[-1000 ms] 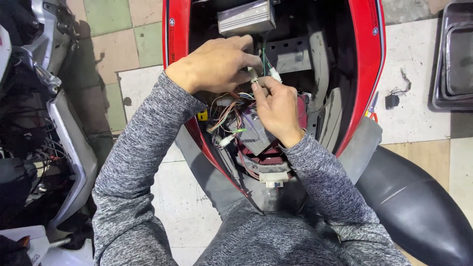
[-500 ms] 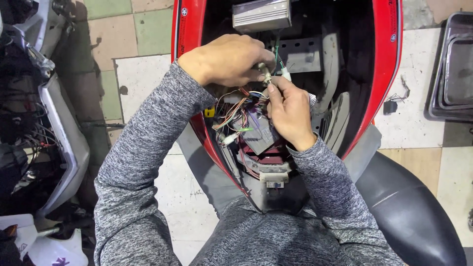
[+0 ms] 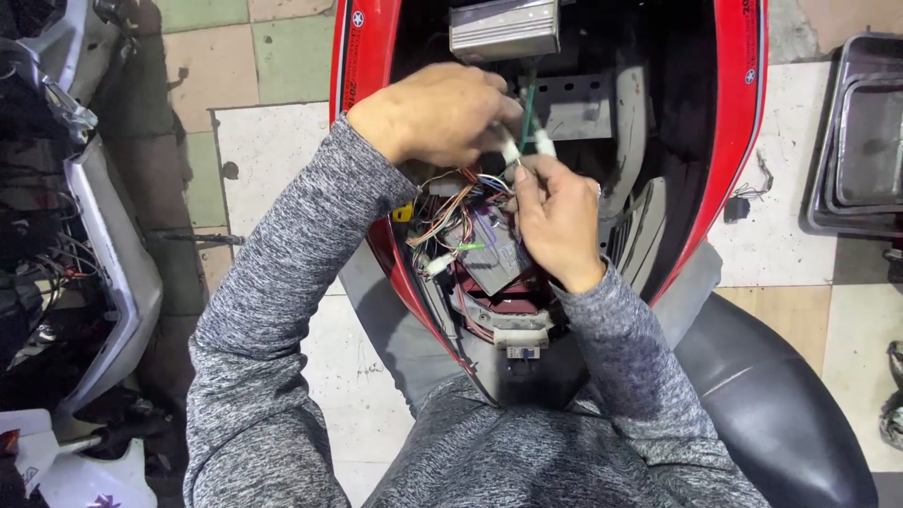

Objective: Troubleshooting and repairing the electrical wiring harness of a motorcycle by checking and reconnecting various plugs and wires.

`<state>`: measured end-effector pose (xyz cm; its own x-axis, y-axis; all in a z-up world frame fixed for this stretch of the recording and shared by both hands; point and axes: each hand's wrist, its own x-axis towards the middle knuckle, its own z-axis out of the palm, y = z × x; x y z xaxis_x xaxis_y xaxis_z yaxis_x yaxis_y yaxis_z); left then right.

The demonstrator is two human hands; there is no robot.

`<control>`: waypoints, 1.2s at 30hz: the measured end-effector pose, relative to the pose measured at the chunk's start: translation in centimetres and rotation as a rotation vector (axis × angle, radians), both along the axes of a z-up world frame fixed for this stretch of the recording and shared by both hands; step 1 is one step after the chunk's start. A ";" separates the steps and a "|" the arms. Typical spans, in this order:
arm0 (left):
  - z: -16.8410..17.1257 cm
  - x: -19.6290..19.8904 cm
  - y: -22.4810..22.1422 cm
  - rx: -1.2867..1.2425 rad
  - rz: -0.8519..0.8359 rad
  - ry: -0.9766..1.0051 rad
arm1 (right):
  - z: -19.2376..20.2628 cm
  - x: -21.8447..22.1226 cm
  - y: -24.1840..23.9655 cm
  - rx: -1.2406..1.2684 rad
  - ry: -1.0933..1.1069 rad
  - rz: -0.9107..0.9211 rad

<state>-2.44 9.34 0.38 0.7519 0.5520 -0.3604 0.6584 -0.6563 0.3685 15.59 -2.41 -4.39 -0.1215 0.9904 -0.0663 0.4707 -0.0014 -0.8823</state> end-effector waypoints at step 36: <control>0.4 0.9 -2.0 -0.058 0.478 0.137 | -8.8 1.6 10.4 -0.167 0.539 -0.547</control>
